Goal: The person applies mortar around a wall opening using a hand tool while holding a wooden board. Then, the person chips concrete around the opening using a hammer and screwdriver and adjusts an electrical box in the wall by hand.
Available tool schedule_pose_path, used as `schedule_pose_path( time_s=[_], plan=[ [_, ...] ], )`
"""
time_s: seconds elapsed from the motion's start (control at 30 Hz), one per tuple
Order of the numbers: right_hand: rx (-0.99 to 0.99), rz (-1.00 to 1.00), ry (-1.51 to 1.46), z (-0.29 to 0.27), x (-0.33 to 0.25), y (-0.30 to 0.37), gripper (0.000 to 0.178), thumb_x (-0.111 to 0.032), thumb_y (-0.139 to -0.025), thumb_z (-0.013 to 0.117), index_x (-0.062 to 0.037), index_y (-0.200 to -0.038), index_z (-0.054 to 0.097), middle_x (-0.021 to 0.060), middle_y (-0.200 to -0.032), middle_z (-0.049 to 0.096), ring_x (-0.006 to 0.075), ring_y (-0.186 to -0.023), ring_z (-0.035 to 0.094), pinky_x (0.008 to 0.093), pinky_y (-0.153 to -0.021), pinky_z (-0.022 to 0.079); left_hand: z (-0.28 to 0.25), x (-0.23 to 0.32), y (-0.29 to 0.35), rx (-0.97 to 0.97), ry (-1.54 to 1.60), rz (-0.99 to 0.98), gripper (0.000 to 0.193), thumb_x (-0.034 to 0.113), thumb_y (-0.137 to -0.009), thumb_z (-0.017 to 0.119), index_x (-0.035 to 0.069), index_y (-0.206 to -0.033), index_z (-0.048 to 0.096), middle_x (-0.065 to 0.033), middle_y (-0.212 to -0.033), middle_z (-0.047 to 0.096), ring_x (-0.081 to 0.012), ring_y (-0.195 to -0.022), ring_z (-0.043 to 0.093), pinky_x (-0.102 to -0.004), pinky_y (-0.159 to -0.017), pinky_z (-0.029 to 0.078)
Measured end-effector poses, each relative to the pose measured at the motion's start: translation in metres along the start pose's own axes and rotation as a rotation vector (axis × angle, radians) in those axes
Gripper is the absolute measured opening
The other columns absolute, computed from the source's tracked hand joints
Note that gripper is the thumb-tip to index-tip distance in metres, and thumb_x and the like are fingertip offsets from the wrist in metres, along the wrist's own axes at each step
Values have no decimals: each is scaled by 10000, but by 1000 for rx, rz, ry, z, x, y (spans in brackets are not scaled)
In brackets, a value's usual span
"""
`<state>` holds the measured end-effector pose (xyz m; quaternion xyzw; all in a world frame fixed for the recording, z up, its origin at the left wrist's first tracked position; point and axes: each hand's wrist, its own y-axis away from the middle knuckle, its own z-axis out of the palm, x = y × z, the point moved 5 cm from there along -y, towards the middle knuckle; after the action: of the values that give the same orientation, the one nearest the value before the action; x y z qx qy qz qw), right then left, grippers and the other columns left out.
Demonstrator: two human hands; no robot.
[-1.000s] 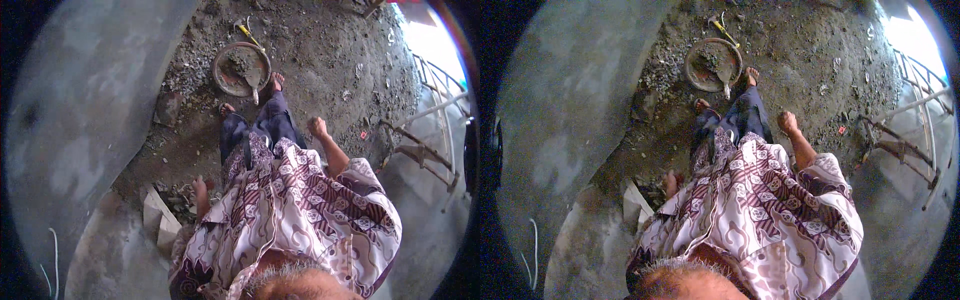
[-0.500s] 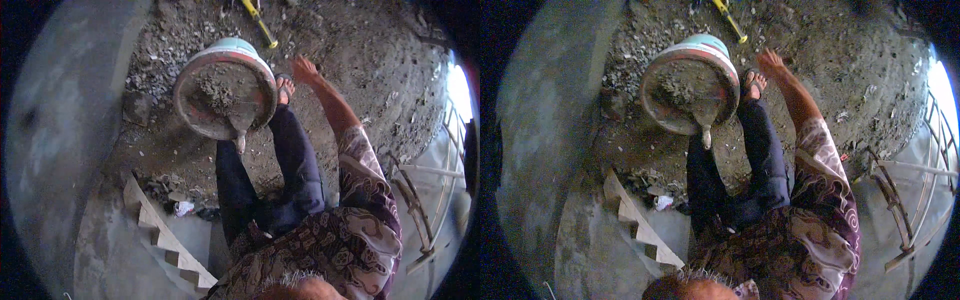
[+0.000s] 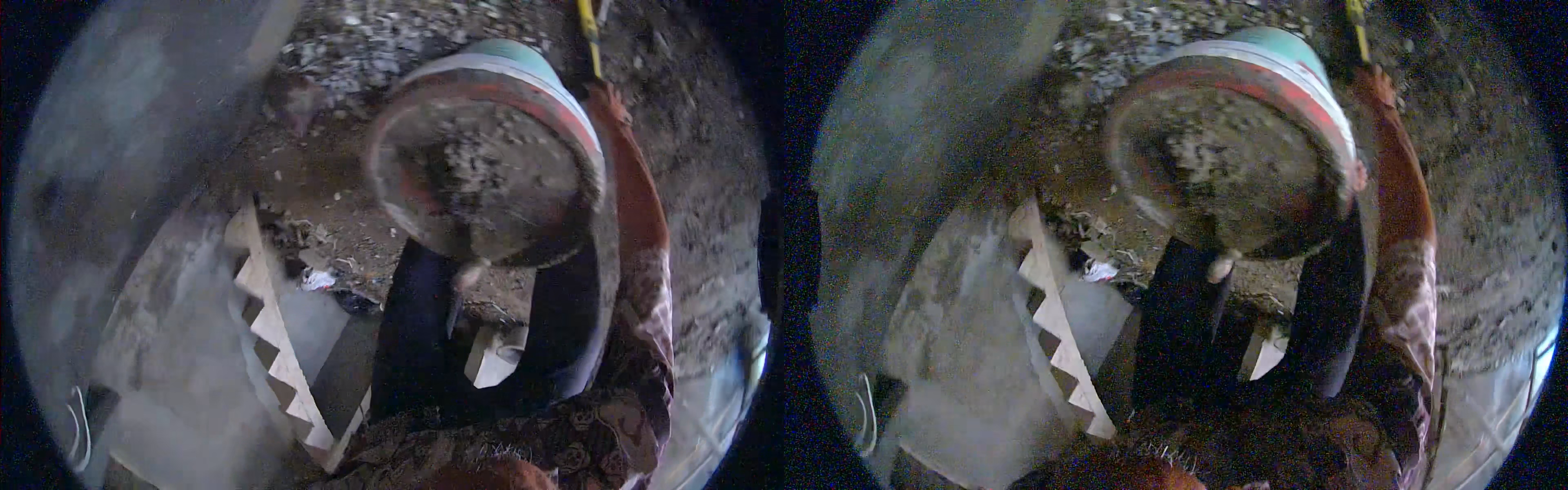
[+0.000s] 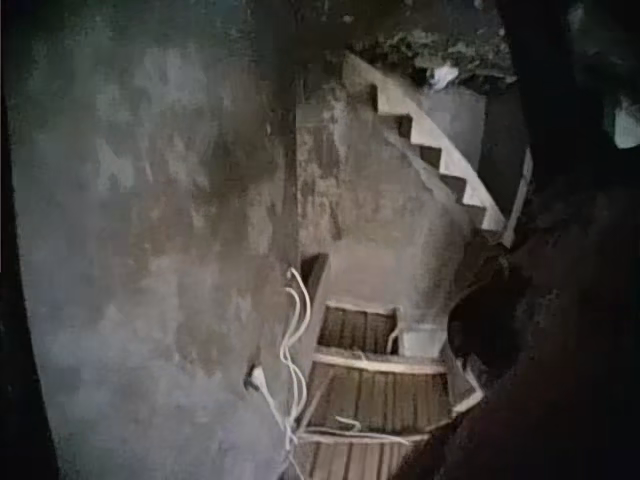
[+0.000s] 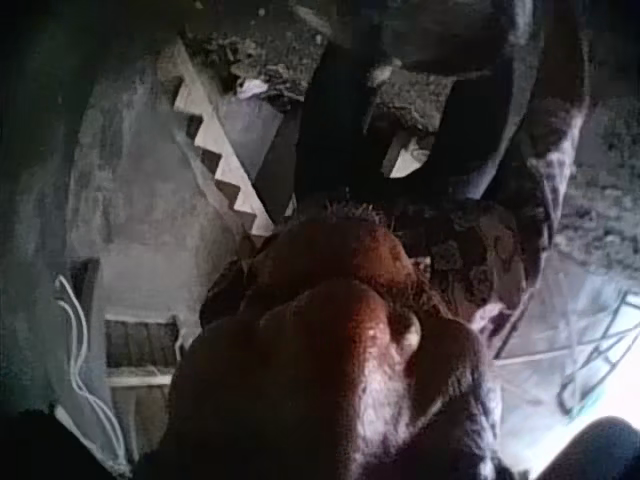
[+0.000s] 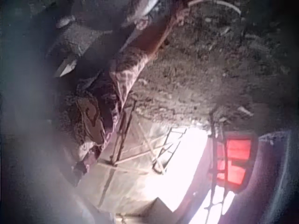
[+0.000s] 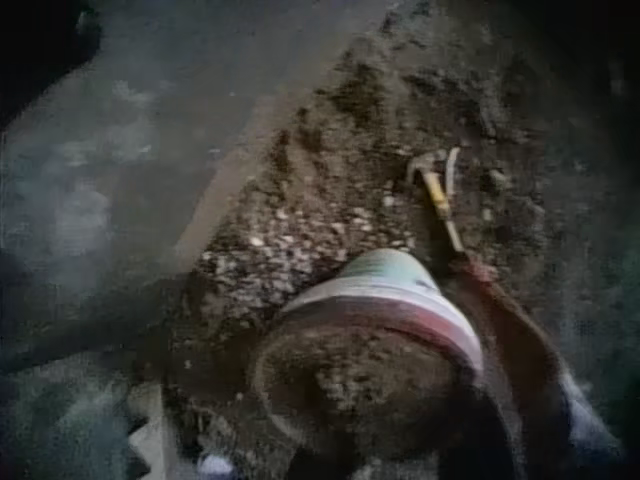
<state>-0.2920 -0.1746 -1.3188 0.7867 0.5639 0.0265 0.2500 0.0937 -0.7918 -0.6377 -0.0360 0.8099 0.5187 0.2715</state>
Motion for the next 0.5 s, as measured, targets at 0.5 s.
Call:
schedule_pose_path(
  time_s=[0.5],
  plan=[
    [-101,-117,-954,-288,-118,-13,245,-230,-818,589,-30,-678,595,59,-544,501,188,-463,454,355,-408,371,-24,-40,-22,-70,95,355,258,249,-861,578,19,-974,541,-106,-777,584,-189,-666,540,-340,-577,452]
  ],
)
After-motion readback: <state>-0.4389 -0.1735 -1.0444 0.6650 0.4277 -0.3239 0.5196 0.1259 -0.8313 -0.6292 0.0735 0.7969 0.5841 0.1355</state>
